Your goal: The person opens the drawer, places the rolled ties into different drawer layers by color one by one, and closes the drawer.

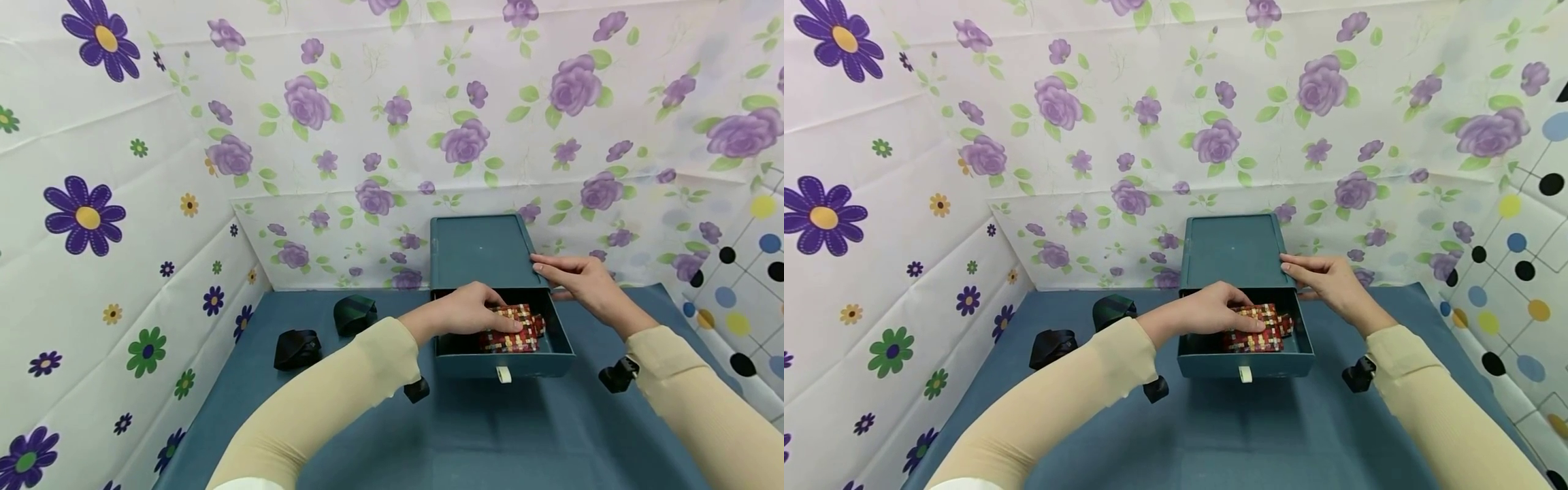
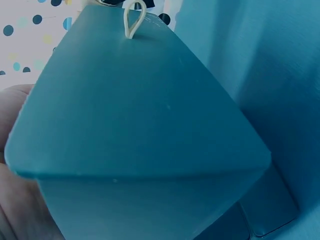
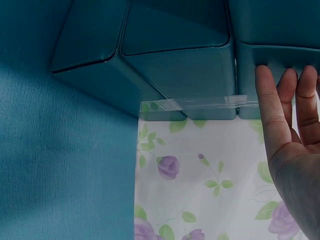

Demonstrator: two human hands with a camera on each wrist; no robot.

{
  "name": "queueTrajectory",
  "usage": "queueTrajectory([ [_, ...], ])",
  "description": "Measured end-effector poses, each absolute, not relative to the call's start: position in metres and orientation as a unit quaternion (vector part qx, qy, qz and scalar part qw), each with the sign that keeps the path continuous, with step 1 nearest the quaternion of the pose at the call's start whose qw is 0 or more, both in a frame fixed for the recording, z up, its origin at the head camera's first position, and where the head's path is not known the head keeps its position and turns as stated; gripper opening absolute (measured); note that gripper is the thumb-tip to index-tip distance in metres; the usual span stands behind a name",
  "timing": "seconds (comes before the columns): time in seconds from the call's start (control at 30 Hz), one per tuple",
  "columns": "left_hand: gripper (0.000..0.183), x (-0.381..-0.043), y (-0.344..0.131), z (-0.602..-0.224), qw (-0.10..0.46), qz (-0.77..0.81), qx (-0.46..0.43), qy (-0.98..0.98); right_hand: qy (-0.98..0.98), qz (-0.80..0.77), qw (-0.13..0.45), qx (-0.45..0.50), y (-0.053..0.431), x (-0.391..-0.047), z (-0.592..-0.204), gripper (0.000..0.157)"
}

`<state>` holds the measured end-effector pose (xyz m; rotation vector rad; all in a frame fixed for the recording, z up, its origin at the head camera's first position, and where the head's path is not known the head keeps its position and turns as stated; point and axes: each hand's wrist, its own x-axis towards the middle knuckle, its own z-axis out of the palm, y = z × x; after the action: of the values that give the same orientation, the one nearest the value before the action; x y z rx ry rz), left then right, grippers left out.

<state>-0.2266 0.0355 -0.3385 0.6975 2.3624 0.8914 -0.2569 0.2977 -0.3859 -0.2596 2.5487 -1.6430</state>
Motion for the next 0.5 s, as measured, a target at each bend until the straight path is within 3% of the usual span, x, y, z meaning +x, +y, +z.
queueTrajectory([
  [0.5, 0.065, -0.2248, 0.0361, -0.3426, 0.174, 0.254, 0.265, 0.914, 0.838, -0.537, 0.047, -0.086, 0.2983, -0.2582, -0.3861, 0.049],
])
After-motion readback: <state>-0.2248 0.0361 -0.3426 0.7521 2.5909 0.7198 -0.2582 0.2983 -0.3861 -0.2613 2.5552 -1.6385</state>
